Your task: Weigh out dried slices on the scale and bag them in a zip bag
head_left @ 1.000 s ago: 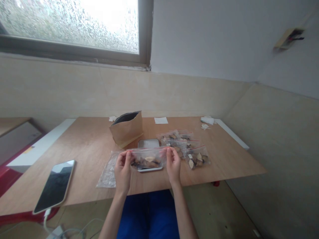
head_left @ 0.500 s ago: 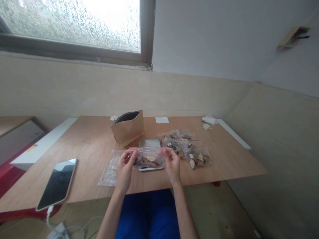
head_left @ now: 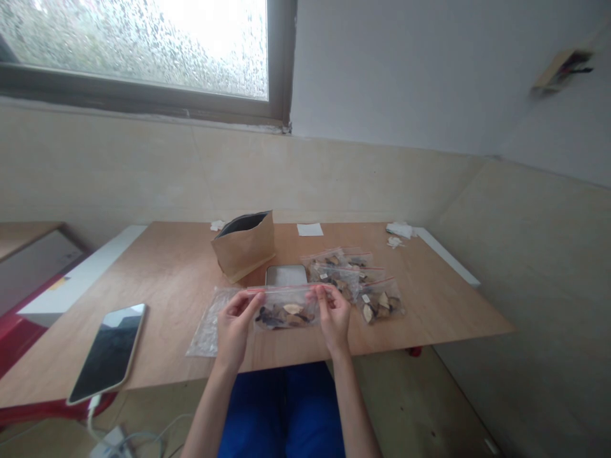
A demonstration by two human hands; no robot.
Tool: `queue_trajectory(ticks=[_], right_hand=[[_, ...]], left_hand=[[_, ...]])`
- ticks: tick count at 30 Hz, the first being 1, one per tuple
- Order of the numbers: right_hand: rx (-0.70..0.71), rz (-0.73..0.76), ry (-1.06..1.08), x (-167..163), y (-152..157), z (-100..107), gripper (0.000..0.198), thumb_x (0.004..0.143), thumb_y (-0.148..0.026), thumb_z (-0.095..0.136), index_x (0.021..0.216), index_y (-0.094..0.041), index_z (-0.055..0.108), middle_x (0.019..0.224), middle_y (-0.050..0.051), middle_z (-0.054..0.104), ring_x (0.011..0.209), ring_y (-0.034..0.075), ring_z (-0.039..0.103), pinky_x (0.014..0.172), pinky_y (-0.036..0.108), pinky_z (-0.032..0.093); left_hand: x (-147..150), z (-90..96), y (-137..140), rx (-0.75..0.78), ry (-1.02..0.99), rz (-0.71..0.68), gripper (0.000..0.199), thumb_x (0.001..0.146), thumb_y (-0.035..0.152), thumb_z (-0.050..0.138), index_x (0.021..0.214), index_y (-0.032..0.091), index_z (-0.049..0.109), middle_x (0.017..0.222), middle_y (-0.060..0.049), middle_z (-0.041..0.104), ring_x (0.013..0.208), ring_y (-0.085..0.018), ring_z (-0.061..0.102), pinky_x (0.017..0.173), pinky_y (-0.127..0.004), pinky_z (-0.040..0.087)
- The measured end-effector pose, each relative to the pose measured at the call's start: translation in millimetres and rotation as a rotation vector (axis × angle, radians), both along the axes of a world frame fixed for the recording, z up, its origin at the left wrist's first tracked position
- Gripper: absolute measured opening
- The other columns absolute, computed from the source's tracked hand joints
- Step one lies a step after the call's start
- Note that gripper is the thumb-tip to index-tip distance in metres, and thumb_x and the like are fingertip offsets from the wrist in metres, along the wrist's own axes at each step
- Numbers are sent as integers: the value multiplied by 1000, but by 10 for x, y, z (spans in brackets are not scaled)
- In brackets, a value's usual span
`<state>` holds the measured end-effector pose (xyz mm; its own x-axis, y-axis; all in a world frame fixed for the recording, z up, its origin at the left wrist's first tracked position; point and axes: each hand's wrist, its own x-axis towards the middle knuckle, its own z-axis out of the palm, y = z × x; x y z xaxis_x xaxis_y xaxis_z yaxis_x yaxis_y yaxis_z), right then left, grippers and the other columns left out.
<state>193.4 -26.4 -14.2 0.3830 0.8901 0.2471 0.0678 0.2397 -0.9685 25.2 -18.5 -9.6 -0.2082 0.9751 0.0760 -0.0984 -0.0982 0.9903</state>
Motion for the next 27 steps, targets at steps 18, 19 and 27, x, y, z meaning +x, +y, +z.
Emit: queue_trajectory(ticks=[18, 19, 27], right_hand=[[-21, 238, 152, 20, 32, -56, 30, 73, -42, 65, 89, -17, 63, 83, 6, 70, 75, 19, 66, 69, 30, 52], [-32, 243, 149, 16, 33, -60, 29, 72, -42, 66, 86, -17, 64, 82, 6, 71, 75, 19, 67, 70, 31, 53], [-19, 206, 111, -8, 19, -4, 19, 73, -37, 65, 76, -18, 64, 74, 4, 71, 70, 18, 66, 70, 32, 53]], left_hand=[[67, -69, -20, -27, -29, -69, 31, 67, 42, 68, 81, 14, 67, 77, -5, 68, 74, -17, 60, 67, -25, 46], [68, -60, -27, -32, -31, -64, 31, 66, 42, 68, 80, 14, 68, 76, -4, 68, 73, -17, 60, 66, -25, 47], [56, -45, -42, -31, -47, -42, 29, 64, 41, 70, 74, 14, 69, 69, -4, 67, 66, -16, 60, 61, -25, 48]])
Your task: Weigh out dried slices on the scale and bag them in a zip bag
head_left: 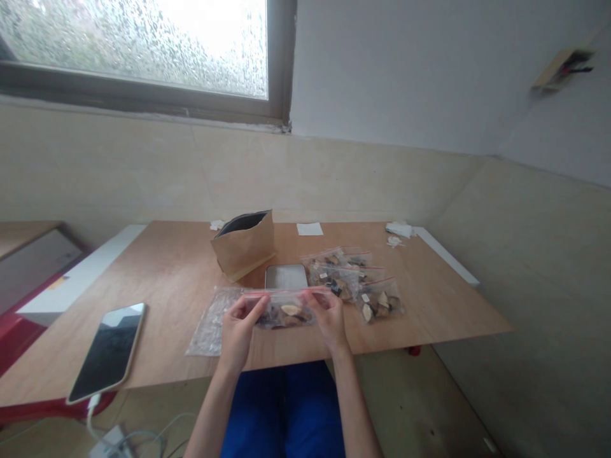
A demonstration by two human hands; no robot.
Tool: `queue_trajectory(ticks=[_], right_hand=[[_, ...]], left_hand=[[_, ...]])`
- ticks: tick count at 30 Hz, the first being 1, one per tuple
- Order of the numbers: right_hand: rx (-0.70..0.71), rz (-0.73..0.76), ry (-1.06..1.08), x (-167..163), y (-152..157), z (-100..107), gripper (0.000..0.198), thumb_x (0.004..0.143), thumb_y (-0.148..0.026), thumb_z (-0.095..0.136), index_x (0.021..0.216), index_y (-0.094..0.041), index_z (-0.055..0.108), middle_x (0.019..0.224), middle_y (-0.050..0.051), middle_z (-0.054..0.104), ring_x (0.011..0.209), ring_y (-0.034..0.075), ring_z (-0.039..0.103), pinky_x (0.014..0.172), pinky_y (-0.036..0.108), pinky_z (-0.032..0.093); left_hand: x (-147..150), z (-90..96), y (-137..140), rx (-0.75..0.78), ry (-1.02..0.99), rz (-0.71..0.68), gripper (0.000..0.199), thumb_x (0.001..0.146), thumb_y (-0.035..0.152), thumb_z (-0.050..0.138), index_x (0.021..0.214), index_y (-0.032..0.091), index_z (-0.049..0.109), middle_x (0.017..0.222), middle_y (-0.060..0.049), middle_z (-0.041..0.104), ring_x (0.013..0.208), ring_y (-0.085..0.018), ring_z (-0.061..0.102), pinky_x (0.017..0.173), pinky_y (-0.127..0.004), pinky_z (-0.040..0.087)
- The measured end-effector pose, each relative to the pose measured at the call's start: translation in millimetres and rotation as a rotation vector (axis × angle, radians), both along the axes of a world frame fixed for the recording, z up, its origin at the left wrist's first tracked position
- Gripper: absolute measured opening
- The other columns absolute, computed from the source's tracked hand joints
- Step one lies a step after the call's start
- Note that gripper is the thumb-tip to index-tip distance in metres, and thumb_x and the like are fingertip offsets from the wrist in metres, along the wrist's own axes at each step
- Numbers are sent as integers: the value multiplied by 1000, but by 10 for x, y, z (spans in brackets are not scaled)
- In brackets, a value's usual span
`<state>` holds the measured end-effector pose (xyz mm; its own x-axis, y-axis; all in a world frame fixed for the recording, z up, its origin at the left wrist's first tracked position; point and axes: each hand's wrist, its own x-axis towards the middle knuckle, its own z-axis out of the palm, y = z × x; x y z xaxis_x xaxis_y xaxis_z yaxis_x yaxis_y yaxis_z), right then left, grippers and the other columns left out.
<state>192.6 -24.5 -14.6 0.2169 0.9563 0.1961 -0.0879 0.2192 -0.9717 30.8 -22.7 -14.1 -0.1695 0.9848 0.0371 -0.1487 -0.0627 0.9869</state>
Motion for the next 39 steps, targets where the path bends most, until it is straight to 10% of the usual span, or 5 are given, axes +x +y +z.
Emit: queue_trajectory(ticks=[39], right_hand=[[115, 10, -80, -100, -14, 49, 12, 74, -28, 64, 67, -17, 63, 75, 1, 60, 74, 14, 58, 72, 26, 45]], left_hand=[[37, 70, -41, 85, 66, -21, 25, 67, 38, 68, 76, 15, 68, 79, -5, 68, 76, -20, 64, 69, -28, 52]])
